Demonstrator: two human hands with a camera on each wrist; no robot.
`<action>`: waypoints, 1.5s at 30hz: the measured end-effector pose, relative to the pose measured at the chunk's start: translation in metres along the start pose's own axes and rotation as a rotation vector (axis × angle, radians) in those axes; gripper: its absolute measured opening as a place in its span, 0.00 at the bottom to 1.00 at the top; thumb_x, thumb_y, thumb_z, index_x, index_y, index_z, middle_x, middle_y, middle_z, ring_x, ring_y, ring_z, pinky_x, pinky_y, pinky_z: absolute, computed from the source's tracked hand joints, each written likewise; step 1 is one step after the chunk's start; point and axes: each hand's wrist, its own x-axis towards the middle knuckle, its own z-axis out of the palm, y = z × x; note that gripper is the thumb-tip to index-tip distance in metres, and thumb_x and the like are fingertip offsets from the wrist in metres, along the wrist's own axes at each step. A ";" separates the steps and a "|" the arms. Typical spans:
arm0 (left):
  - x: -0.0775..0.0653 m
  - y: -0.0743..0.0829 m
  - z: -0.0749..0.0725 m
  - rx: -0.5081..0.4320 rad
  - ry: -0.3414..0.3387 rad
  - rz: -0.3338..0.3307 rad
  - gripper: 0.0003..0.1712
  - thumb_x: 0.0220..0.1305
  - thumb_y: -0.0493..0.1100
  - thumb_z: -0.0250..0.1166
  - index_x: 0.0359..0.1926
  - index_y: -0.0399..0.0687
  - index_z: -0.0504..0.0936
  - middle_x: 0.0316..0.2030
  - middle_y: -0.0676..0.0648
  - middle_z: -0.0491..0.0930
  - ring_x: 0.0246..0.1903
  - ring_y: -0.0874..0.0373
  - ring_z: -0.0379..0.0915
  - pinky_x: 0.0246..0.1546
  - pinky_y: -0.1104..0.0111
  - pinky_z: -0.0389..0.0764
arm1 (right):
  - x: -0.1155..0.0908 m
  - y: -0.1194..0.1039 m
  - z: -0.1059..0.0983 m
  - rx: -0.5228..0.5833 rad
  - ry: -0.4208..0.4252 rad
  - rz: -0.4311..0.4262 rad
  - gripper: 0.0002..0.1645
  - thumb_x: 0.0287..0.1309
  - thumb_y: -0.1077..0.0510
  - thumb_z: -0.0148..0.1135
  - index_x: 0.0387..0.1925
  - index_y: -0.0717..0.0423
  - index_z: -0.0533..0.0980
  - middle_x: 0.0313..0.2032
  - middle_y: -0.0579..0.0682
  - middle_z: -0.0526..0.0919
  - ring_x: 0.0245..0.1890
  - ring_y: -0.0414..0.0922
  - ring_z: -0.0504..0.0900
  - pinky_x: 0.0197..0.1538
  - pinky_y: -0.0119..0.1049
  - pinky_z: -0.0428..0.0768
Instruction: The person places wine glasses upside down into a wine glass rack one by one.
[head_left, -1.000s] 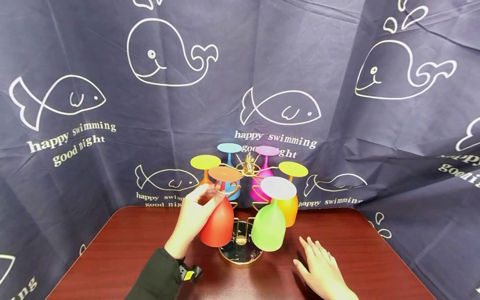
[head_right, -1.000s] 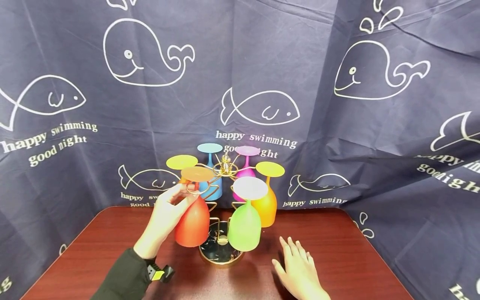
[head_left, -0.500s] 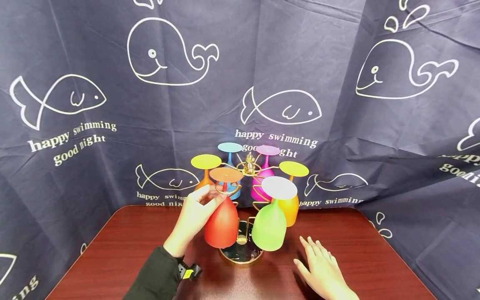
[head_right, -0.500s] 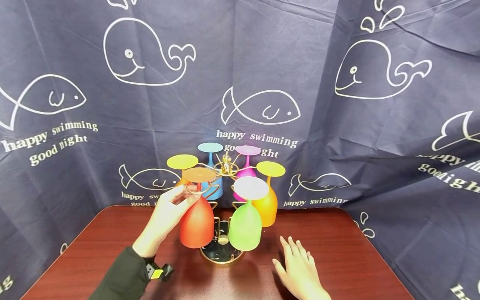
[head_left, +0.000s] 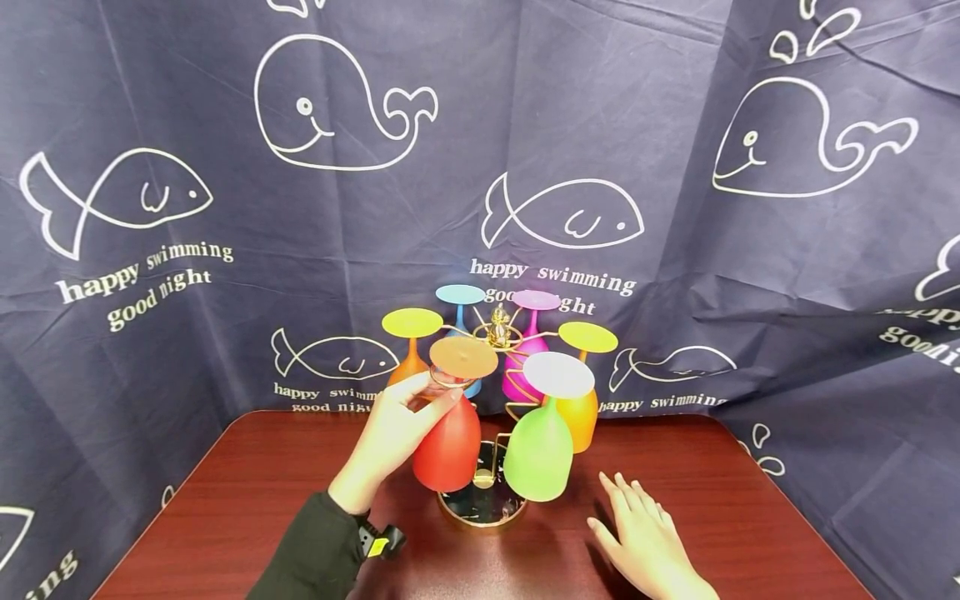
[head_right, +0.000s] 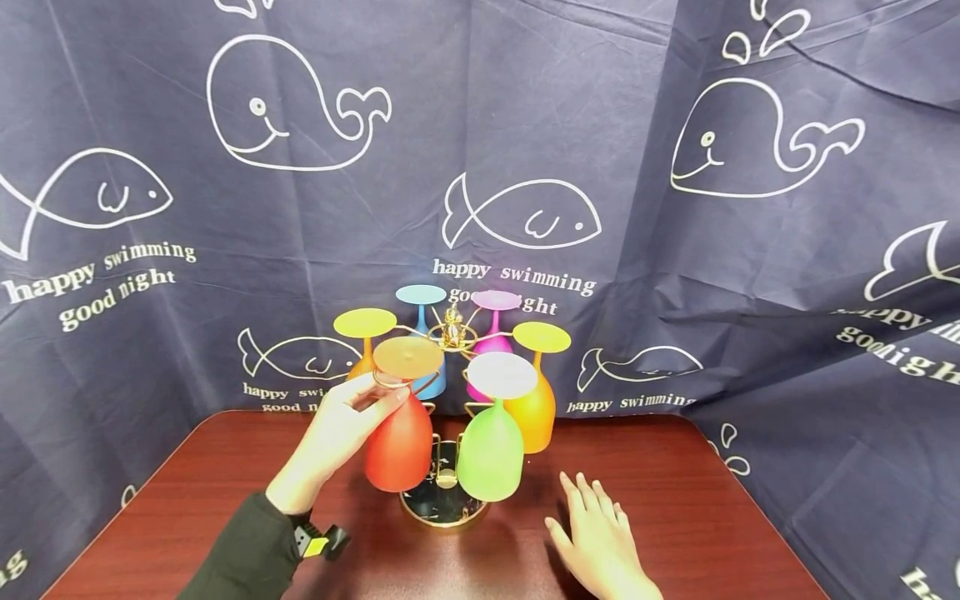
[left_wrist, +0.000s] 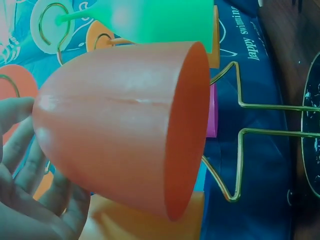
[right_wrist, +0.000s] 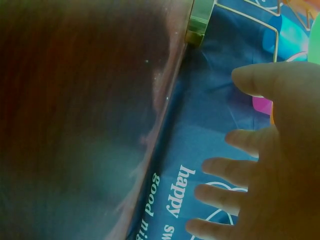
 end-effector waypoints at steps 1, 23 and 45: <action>-0.001 0.000 0.000 -0.009 -0.005 0.006 0.07 0.57 0.40 0.67 0.38 0.45 0.84 0.33 0.51 0.83 0.36 0.56 0.79 0.43 0.58 0.77 | 0.000 0.000 0.000 0.003 -0.001 0.000 0.36 0.54 0.43 0.63 0.62 0.53 0.69 0.59 0.57 0.70 0.59 0.59 0.66 0.52 0.64 0.65; -0.018 -0.035 -0.008 0.024 0.056 0.052 0.11 0.55 0.45 0.69 0.41 0.52 0.83 0.35 0.56 0.82 0.38 0.61 0.77 0.42 0.65 0.78 | 0.000 0.000 0.001 0.014 -0.003 -0.006 0.36 0.55 0.42 0.62 0.62 0.52 0.68 0.59 0.58 0.70 0.60 0.59 0.65 0.52 0.63 0.64; -0.035 -0.021 -0.016 -0.026 0.045 0.100 0.13 0.57 0.39 0.67 0.46 0.49 0.82 0.40 0.53 0.81 0.39 0.57 0.78 0.41 0.64 0.78 | -0.001 0.000 -0.002 0.030 -0.023 -0.003 0.36 0.55 0.43 0.62 0.62 0.54 0.68 0.59 0.58 0.70 0.60 0.59 0.65 0.52 0.63 0.64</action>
